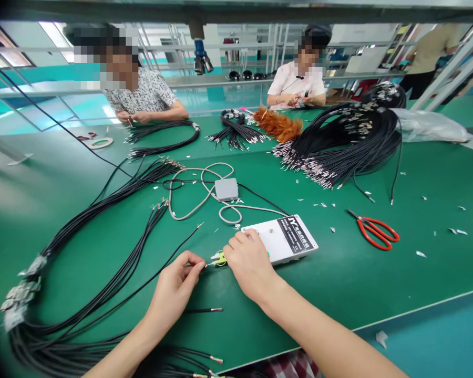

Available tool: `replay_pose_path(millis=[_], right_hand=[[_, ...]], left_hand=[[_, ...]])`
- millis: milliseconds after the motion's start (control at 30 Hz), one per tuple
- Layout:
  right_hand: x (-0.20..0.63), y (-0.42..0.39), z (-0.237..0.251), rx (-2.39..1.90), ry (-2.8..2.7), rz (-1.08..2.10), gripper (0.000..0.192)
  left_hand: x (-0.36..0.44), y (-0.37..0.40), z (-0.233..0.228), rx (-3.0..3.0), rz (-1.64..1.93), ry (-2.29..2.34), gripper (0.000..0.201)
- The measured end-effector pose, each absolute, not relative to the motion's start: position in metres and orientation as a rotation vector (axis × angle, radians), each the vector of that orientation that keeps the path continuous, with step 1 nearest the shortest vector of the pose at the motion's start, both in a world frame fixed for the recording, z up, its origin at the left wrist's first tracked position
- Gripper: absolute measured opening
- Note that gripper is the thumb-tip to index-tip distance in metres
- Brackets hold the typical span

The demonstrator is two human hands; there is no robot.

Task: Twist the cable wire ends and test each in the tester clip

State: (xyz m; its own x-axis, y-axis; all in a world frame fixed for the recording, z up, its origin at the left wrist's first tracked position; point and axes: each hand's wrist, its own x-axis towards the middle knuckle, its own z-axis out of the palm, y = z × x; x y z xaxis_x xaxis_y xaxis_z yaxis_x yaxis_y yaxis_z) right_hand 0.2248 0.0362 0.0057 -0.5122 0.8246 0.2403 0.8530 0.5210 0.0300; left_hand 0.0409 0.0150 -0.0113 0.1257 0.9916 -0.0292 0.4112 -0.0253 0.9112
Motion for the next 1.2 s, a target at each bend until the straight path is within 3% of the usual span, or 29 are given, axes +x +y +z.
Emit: replay_pose_path(millis=[567,700,833,1200], right_hand=[[0.224,0.036,0.017,-1.429,-2.598,-0.165,0.010],[0.252,0.017,0.024,-1.333,-2.358,-0.121,0.020],[0.285,-0.021,0.008,-1.374,-1.940,-0.198,0.012],[0.281,-0.036,-0.023,-1.408,-1.854,-0.377,0.011]], left_hand=[[0.048,0.027,-0.020,1.667,0.873,1.452,0.017],[0.047,0.029,-0.019,1.650,0.871,1.442,0.017],[0.046,0.029,-0.018,1.626,0.869,1.424,0.017],[0.036,0.029,-0.019,1.648,0.878,1.460,0.016]])
